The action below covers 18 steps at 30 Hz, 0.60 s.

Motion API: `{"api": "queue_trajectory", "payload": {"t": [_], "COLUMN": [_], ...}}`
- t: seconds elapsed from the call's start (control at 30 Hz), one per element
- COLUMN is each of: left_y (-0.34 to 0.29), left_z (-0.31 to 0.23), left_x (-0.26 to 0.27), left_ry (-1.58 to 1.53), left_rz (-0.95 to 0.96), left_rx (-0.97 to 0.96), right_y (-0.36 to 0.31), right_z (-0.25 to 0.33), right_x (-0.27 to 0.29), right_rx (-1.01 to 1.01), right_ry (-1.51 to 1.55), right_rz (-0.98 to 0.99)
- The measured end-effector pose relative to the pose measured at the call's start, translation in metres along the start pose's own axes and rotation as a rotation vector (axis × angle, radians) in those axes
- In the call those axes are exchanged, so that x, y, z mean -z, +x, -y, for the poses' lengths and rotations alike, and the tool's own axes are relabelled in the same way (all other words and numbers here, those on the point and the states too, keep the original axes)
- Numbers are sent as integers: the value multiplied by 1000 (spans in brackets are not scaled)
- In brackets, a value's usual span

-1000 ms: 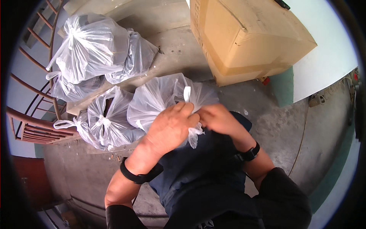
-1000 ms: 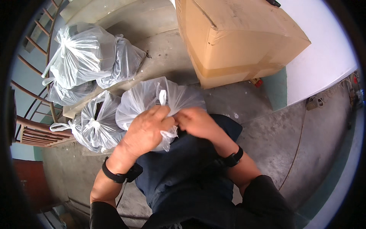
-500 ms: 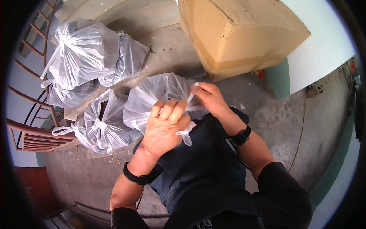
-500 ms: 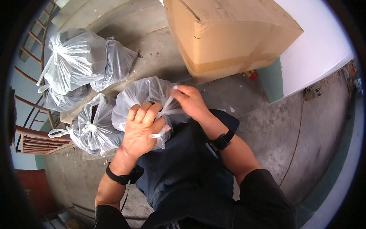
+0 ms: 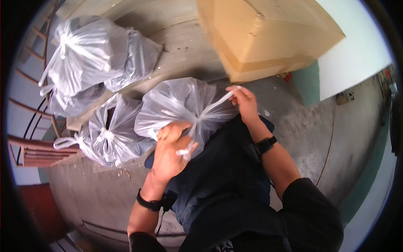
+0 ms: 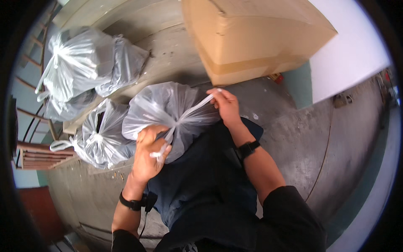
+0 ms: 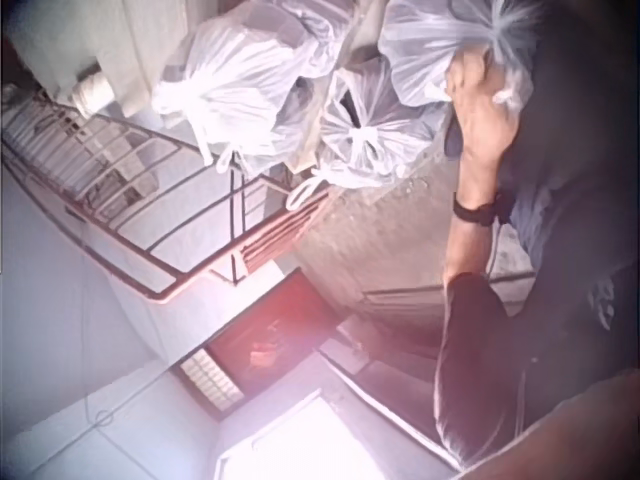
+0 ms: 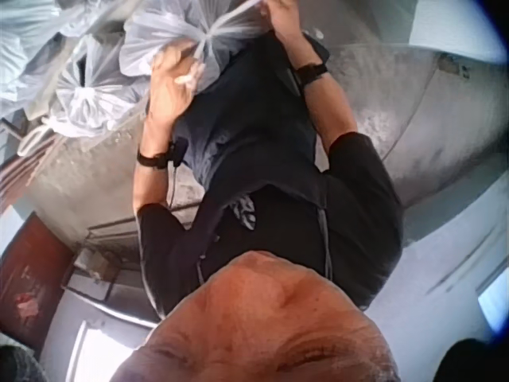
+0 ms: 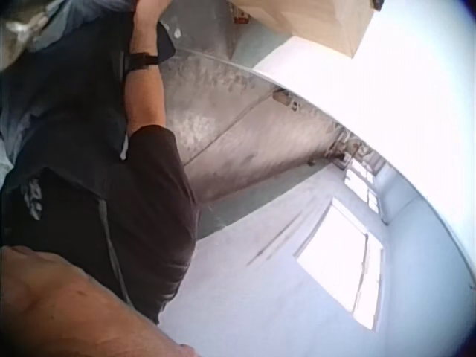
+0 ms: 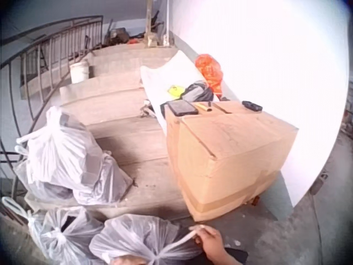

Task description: Gathering shoe upper components from a rack and placing them into plastic bags, then tying the bags.

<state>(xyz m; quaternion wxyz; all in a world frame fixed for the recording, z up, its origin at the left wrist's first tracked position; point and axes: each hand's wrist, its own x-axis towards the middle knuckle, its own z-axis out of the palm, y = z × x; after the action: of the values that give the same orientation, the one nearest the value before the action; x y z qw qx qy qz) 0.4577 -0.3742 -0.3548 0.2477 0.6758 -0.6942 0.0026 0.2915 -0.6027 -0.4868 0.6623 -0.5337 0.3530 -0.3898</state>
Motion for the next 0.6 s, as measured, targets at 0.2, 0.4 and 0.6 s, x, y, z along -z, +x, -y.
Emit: {"api": "queue_trajectory", "payload": {"t": [0.2,0.4,0.6], "left_y": [34,18,24], "left_z": [-9,4,15], "left_x": [-23,-20,-13], "left_ry": [-833,-748,-924], "left_rz": [2,-43,-104], "left_rx": [388,589,619], "right_y": [-4,3,-42], "right_z": [36,17,48], "right_x": [-38,-36,-60], "right_rx": [-159,-151,446], "right_ry": [1033,174,-531], "right_rz": [569,441,498]}}
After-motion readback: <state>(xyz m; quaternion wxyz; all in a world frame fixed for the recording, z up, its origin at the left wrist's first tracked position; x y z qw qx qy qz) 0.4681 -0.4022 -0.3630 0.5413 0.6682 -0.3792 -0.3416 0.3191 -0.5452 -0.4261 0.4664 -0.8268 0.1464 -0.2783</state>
